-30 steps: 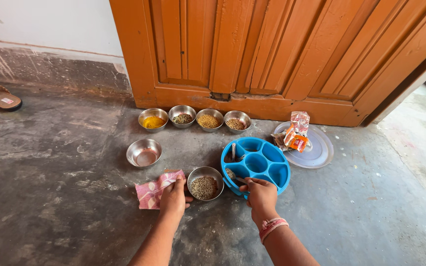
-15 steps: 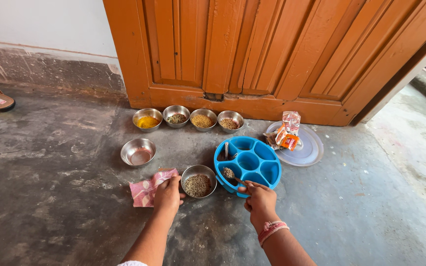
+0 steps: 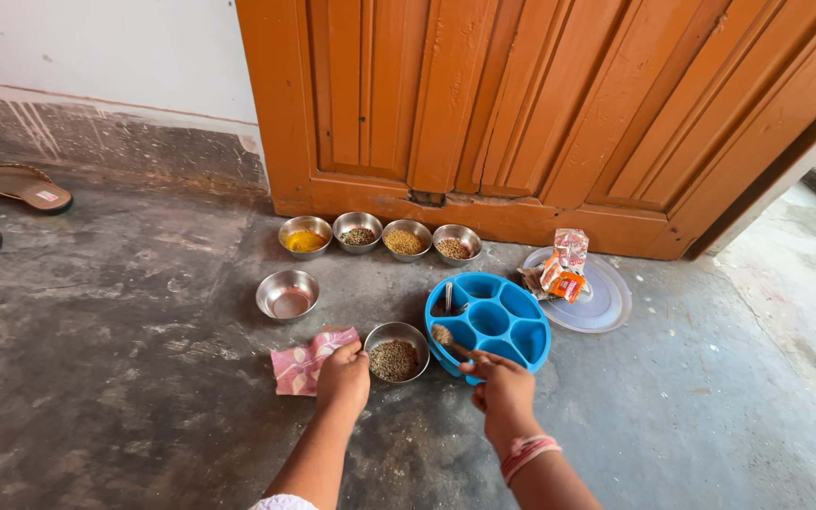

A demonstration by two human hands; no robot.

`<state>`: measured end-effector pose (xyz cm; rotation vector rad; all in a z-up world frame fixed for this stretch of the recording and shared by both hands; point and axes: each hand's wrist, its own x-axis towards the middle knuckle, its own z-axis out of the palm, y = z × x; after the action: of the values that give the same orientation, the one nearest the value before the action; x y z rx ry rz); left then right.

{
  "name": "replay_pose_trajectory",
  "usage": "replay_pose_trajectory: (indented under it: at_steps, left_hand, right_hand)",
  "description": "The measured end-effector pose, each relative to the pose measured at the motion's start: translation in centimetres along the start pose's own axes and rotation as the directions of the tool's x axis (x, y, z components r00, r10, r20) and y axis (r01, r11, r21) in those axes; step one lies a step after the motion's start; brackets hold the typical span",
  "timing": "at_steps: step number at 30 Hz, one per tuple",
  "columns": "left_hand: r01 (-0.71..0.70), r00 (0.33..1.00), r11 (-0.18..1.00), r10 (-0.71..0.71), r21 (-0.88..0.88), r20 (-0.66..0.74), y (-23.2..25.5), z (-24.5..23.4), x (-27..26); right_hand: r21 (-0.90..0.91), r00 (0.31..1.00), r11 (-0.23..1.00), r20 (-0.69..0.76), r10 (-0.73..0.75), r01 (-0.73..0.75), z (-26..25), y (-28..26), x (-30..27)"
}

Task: The person scoops various spices from a blue compartmentalized box into small metal bowls using a spoon. They wipe the inside of a bowl with a cloth and continue transferring spices into separate bowls on the floor.

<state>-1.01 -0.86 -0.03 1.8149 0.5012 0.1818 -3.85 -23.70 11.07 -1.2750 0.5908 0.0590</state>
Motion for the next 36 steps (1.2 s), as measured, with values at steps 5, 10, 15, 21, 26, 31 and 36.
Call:
replay_pose_trajectory:
  at_steps: [5,10,15,21,26,31,36]
  left_hand:
    - [0.184,0.975,0.979,-0.17,-0.088,0.144,0.7,0.0,-0.5]
    - [0.15,0.981,0.987,-0.142,-0.055,0.132,1.2,-0.8,-0.9]
    - [0.124,0.985,0.989,-0.114,-0.076,0.127,0.9,-1.0,-0.4]
    - [0.106,0.989,0.994,-0.102,-0.032,0.111,0.5,-1.1,-0.2]
    - [0.121,0.986,0.992,-0.116,-0.037,0.121,0.6,-0.6,-0.7]
    - [0.088,0.987,0.996,-0.086,-0.016,0.133,0.3,-0.5,-0.6]
    - [0.065,0.987,0.997,-0.057,-0.049,0.148,-0.2,-0.6,-0.3]
  right_hand:
    - [-0.446,0.957,0.847,0.119,-0.266,0.291,2.3,1.0,-3.2]
    - [-0.791,0.732,0.217,0.373,-0.571,0.572,3.5,0.8,-5.5]
    - [-0.764,0.656,0.085,0.485,-0.578,0.64,3.3,-0.5,-5.5]
    - [-0.877,0.599,0.015,0.316,-0.735,0.481,0.7,-3.7,-2.9]
    - [-0.817,0.573,-0.338,0.57,-0.588,0.467,-0.2,-4.1,-1.3]
    - [-0.629,0.585,-0.616,0.748,-0.314,0.474,1.1,-4.3,0.2]
    - [-0.579,0.631,-0.645,0.753,-0.187,0.499,1.9,-5.4,1.1]
